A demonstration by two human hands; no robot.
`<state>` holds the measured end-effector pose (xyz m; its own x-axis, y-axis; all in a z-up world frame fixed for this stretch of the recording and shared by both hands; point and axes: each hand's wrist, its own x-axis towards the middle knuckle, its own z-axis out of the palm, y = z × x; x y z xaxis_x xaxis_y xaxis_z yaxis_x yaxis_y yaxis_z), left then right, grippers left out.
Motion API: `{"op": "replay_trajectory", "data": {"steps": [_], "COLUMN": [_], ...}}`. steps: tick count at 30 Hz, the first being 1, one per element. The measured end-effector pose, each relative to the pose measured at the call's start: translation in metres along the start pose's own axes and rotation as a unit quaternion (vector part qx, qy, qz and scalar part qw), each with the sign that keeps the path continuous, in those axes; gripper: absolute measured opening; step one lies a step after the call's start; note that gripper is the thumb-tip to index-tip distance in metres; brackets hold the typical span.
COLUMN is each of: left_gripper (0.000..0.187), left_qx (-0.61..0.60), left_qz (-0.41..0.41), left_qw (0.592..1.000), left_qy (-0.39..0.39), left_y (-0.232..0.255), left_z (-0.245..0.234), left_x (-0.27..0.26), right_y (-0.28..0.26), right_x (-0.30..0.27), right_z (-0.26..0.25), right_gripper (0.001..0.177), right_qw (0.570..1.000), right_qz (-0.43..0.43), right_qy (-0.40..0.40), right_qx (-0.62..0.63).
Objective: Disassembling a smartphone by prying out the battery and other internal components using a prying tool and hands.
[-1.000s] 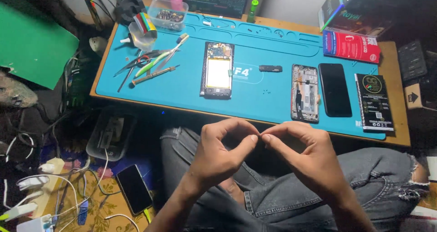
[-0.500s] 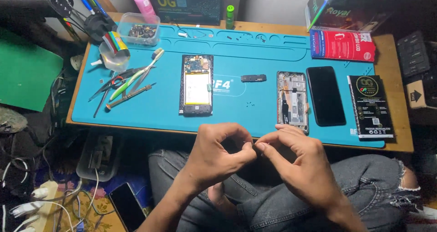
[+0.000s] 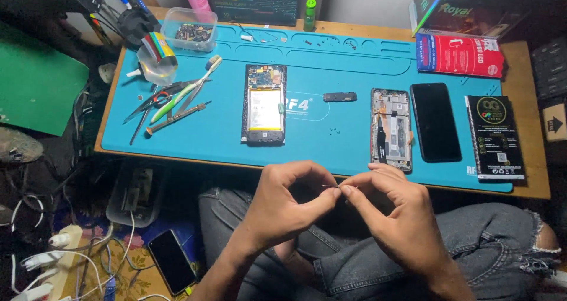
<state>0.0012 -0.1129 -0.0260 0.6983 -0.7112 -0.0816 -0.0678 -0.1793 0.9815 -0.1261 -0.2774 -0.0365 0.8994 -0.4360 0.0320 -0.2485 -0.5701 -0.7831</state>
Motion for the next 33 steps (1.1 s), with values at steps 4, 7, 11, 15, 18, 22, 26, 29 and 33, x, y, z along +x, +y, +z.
{"op": "replay_trajectory", "data": {"steps": [4, 7, 11, 15, 18, 22, 26, 29, 33], "left_gripper": [0.007, 0.004, 0.004, 0.012, 0.027, 0.03, 0.03, 0.01, 0.009], "left_qx": [0.036, 0.049, 0.039, -0.033, -0.084, -0.061, -0.026, -0.023, 0.002], "left_qz": [0.027, 0.066, 0.05, -0.039, -0.073, -0.117, -0.038, 0.008, 0.02], "left_qw": [0.999, 0.997, 0.998, 0.993, 0.979, 0.977, 0.982, 0.983, 0.982], "left_qy": [0.021, 0.009, 0.0, 0.108, 0.17, 0.166, 0.185, 0.183, 0.187], "left_y": [-0.008, -0.021, -0.027, -0.038, -0.041, -0.031, -0.027, -0.025, -0.028], "left_z": [0.002, 0.0, -0.007, -0.011, -0.008, 0.004, 0.01, 0.018, 0.024], "left_x": [-0.007, -0.013, -0.019, -0.021, -0.024, -0.026, -0.031, -0.034, -0.034], "right_y": [-0.007, -0.008, 0.001, -0.005, -0.005, -0.01, -0.012, -0.029, -0.034], "right_x": [-0.003, -0.005, -0.008, -0.006, -0.001, 0.012, 0.025, 0.033, 0.035], "right_z": [0.004, 0.003, 0.011, 0.021, 0.03, 0.043, 0.053, 0.057, 0.063], "right_gripper": [0.008, 0.009, 0.01, 0.009, 0.011, 0.018, 0.019, 0.021, 0.021], "right_qw": [1.0, 0.999, 0.998, 0.988, 0.931, 0.753, 0.708, 0.695, 0.697], "right_qz": [-0.018, -0.038, -0.026, 0.113, 0.247, 0.399, 0.404, 0.414, 0.425], "right_qy": [-0.01, -0.026, -0.057, -0.004, 0.037, 0.097, 0.098, 0.137, 0.126], "right_qx": [-0.004, -0.003, -0.008, 0.105, 0.267, 0.515, 0.571, 0.572, 0.563]}}
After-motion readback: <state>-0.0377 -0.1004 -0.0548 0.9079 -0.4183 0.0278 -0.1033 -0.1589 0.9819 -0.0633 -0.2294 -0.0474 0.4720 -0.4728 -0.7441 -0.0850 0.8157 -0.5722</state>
